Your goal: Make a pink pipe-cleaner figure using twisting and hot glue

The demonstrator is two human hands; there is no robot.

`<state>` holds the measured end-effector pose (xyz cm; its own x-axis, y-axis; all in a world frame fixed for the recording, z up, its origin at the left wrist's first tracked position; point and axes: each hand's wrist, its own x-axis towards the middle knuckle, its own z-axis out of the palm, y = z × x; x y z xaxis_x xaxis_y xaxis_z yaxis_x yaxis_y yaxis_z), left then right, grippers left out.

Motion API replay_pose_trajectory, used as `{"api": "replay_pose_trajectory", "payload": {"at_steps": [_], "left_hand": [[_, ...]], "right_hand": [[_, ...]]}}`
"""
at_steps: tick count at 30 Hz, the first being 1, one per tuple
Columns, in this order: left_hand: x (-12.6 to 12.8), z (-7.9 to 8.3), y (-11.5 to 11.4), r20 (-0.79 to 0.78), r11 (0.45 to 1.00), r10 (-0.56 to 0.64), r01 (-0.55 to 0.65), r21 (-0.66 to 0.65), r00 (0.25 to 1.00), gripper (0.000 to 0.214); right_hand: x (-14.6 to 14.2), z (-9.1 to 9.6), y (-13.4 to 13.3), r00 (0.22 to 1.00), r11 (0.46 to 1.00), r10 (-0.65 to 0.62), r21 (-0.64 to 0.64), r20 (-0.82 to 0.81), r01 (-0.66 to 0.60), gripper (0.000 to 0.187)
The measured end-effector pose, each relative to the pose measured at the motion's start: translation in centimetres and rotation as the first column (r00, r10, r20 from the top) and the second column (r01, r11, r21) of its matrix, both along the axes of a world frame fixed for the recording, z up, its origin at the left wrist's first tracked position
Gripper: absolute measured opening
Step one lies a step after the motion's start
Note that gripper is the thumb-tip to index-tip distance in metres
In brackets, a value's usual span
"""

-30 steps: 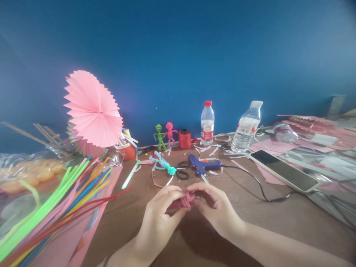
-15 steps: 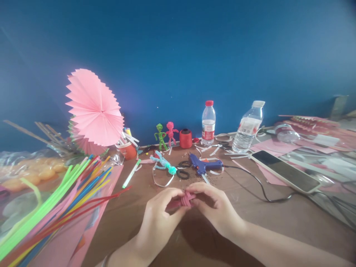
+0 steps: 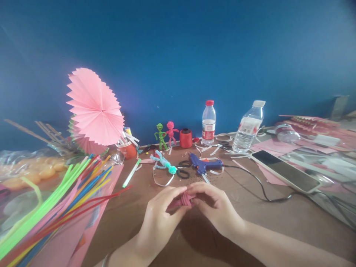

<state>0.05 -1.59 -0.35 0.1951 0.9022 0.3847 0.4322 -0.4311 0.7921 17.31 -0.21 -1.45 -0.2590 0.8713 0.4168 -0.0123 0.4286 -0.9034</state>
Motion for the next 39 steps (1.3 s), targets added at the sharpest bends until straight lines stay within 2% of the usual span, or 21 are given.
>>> {"api": "replay_pose_trajectory", "payload": {"at_steps": [3,7,12,17,24,31,39], "left_hand": [[0.06,0.3,-0.01,-0.027,0.999,-0.012,0.014,0.041,1.0,0.03],[-0.07,0.24,-0.02,-0.018,0.998,-0.066,0.066,0.007,0.998,0.026],[-0.24,-0.19,0.02,-0.021,0.999,-0.015,0.016,0.045,1.0,0.03],[-0.07,0.11,0.02,-0.054,0.998,0.015,-0.011,0.064,0.998,0.028],[-0.05,0.19,0.03,-0.07,0.998,-0.001,0.005,0.06,0.998,0.026],[-0.03,0.33,0.04,-0.077,0.996,-0.003,0.011,0.092,0.997,0.024],[-0.05,0.13,0.04,-0.038,1.0,-0.005,0.006,0.021,0.999,0.019]], "right_hand": [[-0.01,-0.04,0.03,1.0,1.0,0.0,0.008,0.002,0.0,0.031],[-0.06,0.06,0.0,1.0,0.999,-0.017,0.034,0.011,0.016,0.028],[-0.07,0.18,0.01,0.999,0.996,-0.036,0.078,0.019,0.034,0.028],[-0.07,-0.03,0.18,0.999,0.995,-0.046,0.084,0.006,0.045,0.021],[-0.15,-0.21,-0.03,0.998,1.0,-0.03,0.001,-0.057,0.03,0.023],[-0.27,-0.65,0.09,0.994,0.999,-0.018,-0.051,-0.112,0.012,0.016],[-0.33,-0.7,0.14,0.988,0.995,0.007,-0.098,-0.157,-0.022,0.014]]}}
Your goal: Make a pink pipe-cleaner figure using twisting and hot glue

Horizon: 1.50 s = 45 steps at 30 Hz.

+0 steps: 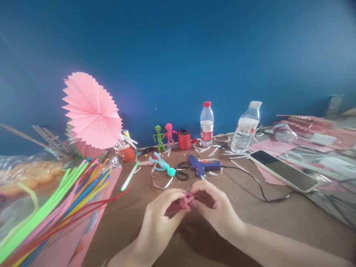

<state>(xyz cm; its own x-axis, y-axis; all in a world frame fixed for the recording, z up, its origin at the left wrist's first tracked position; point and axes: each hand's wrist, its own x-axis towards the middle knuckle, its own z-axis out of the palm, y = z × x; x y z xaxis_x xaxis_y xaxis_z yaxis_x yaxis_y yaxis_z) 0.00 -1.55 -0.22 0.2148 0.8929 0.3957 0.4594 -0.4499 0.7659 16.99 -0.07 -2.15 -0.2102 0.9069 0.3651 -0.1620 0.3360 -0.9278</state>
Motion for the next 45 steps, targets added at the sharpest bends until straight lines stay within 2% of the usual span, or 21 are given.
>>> {"api": "replay_pose_trajectory", "payload": {"at_steps": [6,9,13,15,17,18,21,24,28,34,38,39,45], "left_hand": [[-0.1,-0.1,-0.1,0.005,0.997,0.022,-0.022,-0.078,1.0,0.02],[0.1,0.2,0.1,0.056,0.992,0.017,-0.01,-0.129,0.998,0.02],[0.3,0.4,0.1,0.121,0.985,0.024,-0.004,-0.17,0.992,0.019],[0.3,0.2,0.1,0.117,0.987,0.04,-0.021,-0.157,0.992,0.023],[0.3,0.1,0.0,0.137,0.988,0.023,-0.002,-0.153,0.99,0.023],[0.3,0.0,0.0,0.153,0.989,0.007,0.016,-0.15,0.988,0.021],[0.3,-0.1,-0.1,0.192,0.988,-0.053,0.079,-0.132,0.98,0.019],[0.2,-0.1,0.0,0.17,0.988,-0.077,0.098,-0.118,0.982,0.023],[0.2,0.0,0.1,0.155,0.994,-0.052,0.066,-0.088,0.987,0.027],[0.4,0.1,0.0,0.201,0.99,-0.13,0.137,-0.019,0.971,0.03],[0.2,-0.4,0.0,0.154,0.992,-0.124,0.123,0.018,0.98,0.033],[0.1,-0.5,0.0,0.123,0.988,-0.154,0.152,0.026,0.98,0.032],[-0.3,-0.9,0.3,0.041,0.981,-0.184,0.181,0.066,0.982,0.028]], "right_hand": [[0.0,0.0,-0.1,0.998,0.999,-0.032,0.001,0.056,0.032,0.014],[0.0,0.4,-0.4,0.992,0.998,-0.066,0.003,0.111,0.066,0.015],[0.7,1.8,0.3,0.944,0.979,-0.202,0.089,0.262,0.185,0.023],[1.7,2.6,1.6,0.864,0.957,-0.291,0.137,0.41,0.257,0.027],[3.0,2.9,3.3,0.764,0.951,-0.305,0.222,0.569,0.214,0.033],[3.7,2.9,4.3,0.684,0.943,-0.328,0.263,0.652,0.202,0.04],[5.5,2.3,6.8,0.355,0.93,-0.367,0.345,0.86,0.126,0.056],[6.3,1.6,8.5,0.282,0.938,-0.345,0.342,0.895,0.06,0.059],[6.2,1.4,9.7,0.243,0.948,-0.303,0.317,0.921,-0.018,0.053],[5.4,0.5,10.7,0.226,0.956,-0.292,0.291,0.929,0.038,0.046],[5.4,-0.5,10.7,0.257,0.954,-0.301,0.286,0.918,0.095,0.045],[5.5,-0.6,10.7,0.27,0.955,-0.297,0.279,0.916,0.103,0.044],[6.5,-0.1,10.8,0.366,0.966,-0.257,0.223,0.894,0.134,0.041]]}}
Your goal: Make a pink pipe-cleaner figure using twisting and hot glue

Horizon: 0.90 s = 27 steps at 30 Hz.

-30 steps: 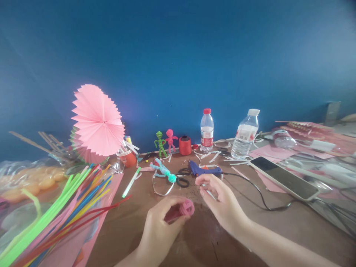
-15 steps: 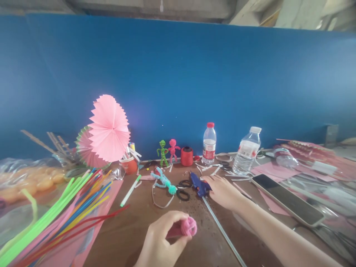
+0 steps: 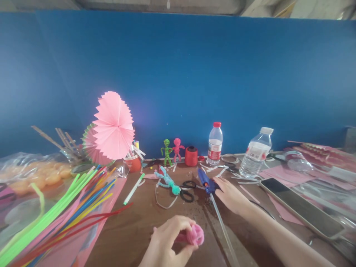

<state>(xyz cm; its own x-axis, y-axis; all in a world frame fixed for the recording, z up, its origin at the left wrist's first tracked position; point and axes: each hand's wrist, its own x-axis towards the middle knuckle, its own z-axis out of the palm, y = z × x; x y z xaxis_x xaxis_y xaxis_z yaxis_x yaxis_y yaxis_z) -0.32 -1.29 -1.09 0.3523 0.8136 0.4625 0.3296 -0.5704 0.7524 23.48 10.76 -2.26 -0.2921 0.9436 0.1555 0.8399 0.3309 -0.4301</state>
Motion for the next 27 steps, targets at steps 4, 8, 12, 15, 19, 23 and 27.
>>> {"api": "replay_pose_trajectory", "payload": {"at_steps": [4,8,12,15,19,23,27], "left_hand": [[0.0,0.0,0.0,-0.014,0.999,-0.005,0.005,0.033,1.0,0.03],[0.2,0.1,0.0,0.002,1.0,-0.014,0.014,0.012,1.0,0.03],[0.2,0.0,0.0,0.004,1.0,0.001,-0.001,0.002,1.0,0.031],[0.2,0.0,-0.1,-0.005,1.0,0.004,-0.004,0.011,1.0,0.03],[0.1,-0.1,-0.1,-0.012,1.0,0.001,-0.001,0.008,1.0,0.029],[0.1,-0.1,-0.1,-0.006,1.0,-0.004,0.004,-0.011,1.0,0.029],[0.2,0.0,0.0,-0.017,1.0,-0.003,0.003,-0.007,1.0,0.029]], "right_hand": [[0.5,0.9,0.2,0.998,0.999,0.04,-0.034,-0.048,-0.041,0.039],[0.7,1.6,0.3,0.996,0.996,0.08,-0.047,-0.044,-0.082,0.036],[0.5,1.4,0.7,0.996,0.995,0.087,-0.055,0.011,-0.086,0.035],[0.4,0.9,0.9,0.996,0.998,0.061,-0.03,0.065,-0.059,0.036],[0.6,0.3,1.0,0.989,0.999,0.014,0.03,0.148,-0.018,0.04],[0.7,0.5,0.7,0.975,0.994,0.015,0.099,0.22,-0.038,0.04],[0.5,1.1,0.0,0.958,0.981,0.026,0.178,0.286,-0.08,0.04]]}}
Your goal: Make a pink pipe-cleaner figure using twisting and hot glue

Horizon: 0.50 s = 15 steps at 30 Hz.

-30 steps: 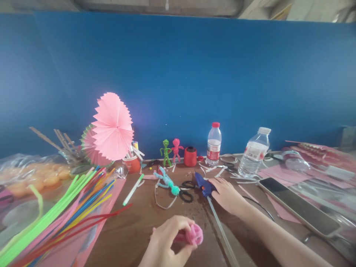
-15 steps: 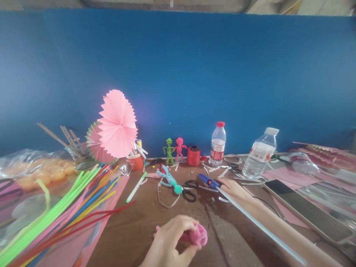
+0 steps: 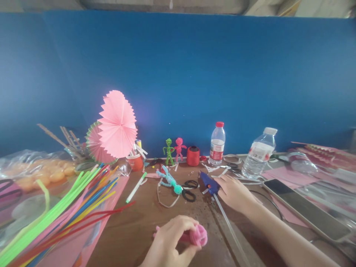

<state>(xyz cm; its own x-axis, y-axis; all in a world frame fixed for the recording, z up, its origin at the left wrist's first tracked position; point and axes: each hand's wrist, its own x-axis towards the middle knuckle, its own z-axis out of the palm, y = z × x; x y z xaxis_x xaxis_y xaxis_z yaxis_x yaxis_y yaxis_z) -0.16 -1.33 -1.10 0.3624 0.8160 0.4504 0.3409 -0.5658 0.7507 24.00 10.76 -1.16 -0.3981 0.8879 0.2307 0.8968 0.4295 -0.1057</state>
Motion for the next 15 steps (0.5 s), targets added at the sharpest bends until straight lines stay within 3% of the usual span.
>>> {"api": "replay_pose_trajectory", "payload": {"at_steps": [7,15], "left_hand": [[0.1,0.1,0.0,0.016,1.0,-0.011,0.011,0.009,1.0,0.03],[0.0,-0.1,0.0,0.022,1.0,-0.004,0.003,0.021,1.0,0.03]], "right_hand": [[-1.1,0.7,-0.6,0.996,0.993,-0.01,0.118,0.087,-0.001,0.027],[-1.3,0.3,-0.4,0.985,0.982,-0.094,0.177,0.145,0.067,0.03]]}}
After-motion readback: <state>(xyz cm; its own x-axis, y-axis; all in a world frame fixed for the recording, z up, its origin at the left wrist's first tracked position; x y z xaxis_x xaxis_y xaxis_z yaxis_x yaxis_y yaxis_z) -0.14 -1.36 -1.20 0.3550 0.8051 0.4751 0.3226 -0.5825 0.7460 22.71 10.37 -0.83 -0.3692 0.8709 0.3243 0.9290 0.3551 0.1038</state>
